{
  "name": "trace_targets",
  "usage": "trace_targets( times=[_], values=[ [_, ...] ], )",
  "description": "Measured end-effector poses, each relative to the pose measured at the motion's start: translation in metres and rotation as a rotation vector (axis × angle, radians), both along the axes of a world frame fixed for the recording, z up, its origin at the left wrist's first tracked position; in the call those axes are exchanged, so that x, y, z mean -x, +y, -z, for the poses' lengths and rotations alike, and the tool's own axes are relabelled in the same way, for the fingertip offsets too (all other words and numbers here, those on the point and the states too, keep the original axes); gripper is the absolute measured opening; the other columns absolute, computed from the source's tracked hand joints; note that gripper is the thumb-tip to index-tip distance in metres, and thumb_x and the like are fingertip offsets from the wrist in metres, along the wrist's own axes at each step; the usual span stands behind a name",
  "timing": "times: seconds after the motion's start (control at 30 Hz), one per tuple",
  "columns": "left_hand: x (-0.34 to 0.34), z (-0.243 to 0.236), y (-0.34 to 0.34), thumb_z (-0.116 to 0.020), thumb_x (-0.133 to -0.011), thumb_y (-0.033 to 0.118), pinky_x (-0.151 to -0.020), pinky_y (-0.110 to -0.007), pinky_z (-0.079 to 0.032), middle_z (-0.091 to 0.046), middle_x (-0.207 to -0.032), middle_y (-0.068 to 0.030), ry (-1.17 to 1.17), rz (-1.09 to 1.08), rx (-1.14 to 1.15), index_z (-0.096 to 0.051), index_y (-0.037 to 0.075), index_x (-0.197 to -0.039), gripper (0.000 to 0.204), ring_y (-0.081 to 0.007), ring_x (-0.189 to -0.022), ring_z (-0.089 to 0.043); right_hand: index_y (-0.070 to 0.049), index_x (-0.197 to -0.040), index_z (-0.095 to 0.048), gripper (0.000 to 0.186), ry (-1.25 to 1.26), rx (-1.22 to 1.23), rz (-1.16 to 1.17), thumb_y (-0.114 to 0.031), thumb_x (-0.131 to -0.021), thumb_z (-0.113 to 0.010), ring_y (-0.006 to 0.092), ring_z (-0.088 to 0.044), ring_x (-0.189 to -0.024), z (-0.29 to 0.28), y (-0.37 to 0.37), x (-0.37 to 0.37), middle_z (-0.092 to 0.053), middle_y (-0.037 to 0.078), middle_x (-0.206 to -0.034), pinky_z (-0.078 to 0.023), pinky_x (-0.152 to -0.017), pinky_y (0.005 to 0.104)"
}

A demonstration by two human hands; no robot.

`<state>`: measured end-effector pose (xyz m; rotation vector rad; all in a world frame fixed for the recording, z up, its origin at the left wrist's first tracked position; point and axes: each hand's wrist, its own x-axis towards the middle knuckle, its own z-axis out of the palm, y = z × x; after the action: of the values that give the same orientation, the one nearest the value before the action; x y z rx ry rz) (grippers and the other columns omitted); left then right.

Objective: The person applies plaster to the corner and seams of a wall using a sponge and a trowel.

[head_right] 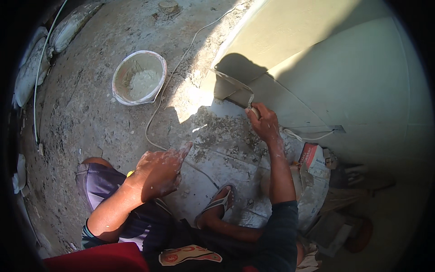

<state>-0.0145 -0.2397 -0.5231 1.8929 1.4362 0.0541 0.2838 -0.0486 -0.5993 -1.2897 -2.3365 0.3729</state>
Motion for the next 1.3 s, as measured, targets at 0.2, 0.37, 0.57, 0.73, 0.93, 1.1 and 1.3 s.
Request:
trace_targets(
  times=[0.2, 0.37, 0.57, 0.73, 0.93, 1.1, 1.3],
  values=[
    [0.005, -0.007, -0.007, -0.059, -0.082, 0.014, -0.077, -0.045, -0.054, -0.066, -0.103, -0.0221, 0.029, 0.012, -0.050, -0.040, -0.007, -0.139, 0.063, -0.0362, -0.092, -0.068, 0.001, -0.100, -0.063, 0.021, 0.416, 0.183, 0.065, -0.018, -0.093, -0.067, 0.0063, -0.052, -0.056, -0.042, 0.007, 0.002, -0.061, 0.002, -0.071, -0.041, -0.050, 0.0229],
    [0.005, -0.001, -0.007, -0.059, -0.082, 0.016, -0.077, -0.045, -0.054, -0.066, -0.104, -0.0220, 0.055, 0.022, -0.035, -0.040, -0.006, -0.139, 0.064, -0.0362, -0.092, -0.068, 0.002, -0.095, -0.062, 0.020, 0.515, 0.453, 0.101, -0.017, -0.092, -0.067, 0.0061, -0.050, -0.055, -0.010, 0.017, 0.005, -0.058, 0.002, -0.067, -0.041, -0.050, 0.0257],
    [-0.006, -0.001, -0.001, -0.061, -0.082, 0.016, -0.079, -0.044, -0.054, -0.066, -0.106, -0.0220, 0.068, 0.042, -0.045, -0.039, -0.004, -0.141, 0.067, -0.0353, -0.094, -0.068, 0.001, -0.096, -0.063, 0.023, -0.037, 0.184, -0.002, -0.018, -0.087, -0.071, 0.0285, -0.066, -0.062, 0.069, 0.017, -0.009, -0.065, 0.018, -0.071, -0.050, -0.059, 0.0361],
    [-0.009, -0.002, -0.001, -0.062, -0.080, 0.015, -0.078, -0.045, -0.054, -0.066, -0.106, -0.0219, 0.083, 0.042, -0.038, -0.037, -0.004, -0.142, 0.069, -0.0347, -0.092, -0.068, 0.000, -0.098, -0.064, 0.025, 0.118, 0.060, 0.101, -0.020, -0.087, -0.073, 0.0231, -0.064, -0.061, -0.033, 0.005, -0.015, -0.066, 0.014, -0.071, -0.050, -0.059, 0.0324],
    [-0.009, 0.002, -0.002, -0.064, -0.082, 0.016, -0.082, -0.044, -0.054, -0.066, -0.106, -0.0201, 0.060, 0.023, -0.057, -0.040, -0.002, -0.140, 0.065, -0.0342, -0.097, -0.068, 0.001, -0.099, -0.064, 0.024, 0.264, 0.106, 0.114, -0.019, -0.088, -0.072, 0.0125, -0.057, -0.061, -0.077, -0.011, -0.007, -0.065, 0.009, -0.070, -0.048, -0.058, 0.0282],
    [-0.016, -0.001, 0.004, -0.059, -0.081, 0.011, -0.085, -0.046, -0.052, -0.065, -0.109, -0.0213, 0.115, 0.046, 0.034, -0.037, 0.000, -0.142, 0.065, -0.0361, -0.099, -0.066, 0.001, -0.101, -0.064, 0.025, 0.162, 0.126, 0.035, -0.019, -0.089, -0.071, 0.0223, -0.066, -0.070, -0.002, -0.009, 0.004, -0.068, 0.015, -0.080, -0.051, -0.065, 0.0330],
    [-0.010, -0.011, 0.001, -0.057, -0.079, 0.007, -0.087, -0.047, -0.051, -0.064, -0.111, -0.0238, 0.098, 0.007, 0.097, -0.029, 0.001, -0.148, 0.075, -0.0385, -0.100, -0.064, 0.002, -0.103, -0.060, 0.021, 0.470, 0.244, 0.016, -0.016, -0.093, -0.066, 0.0129, -0.060, -0.063, 0.061, 0.014, 0.018, -0.066, 0.009, -0.077, -0.049, -0.059, 0.0295]
  ],
)
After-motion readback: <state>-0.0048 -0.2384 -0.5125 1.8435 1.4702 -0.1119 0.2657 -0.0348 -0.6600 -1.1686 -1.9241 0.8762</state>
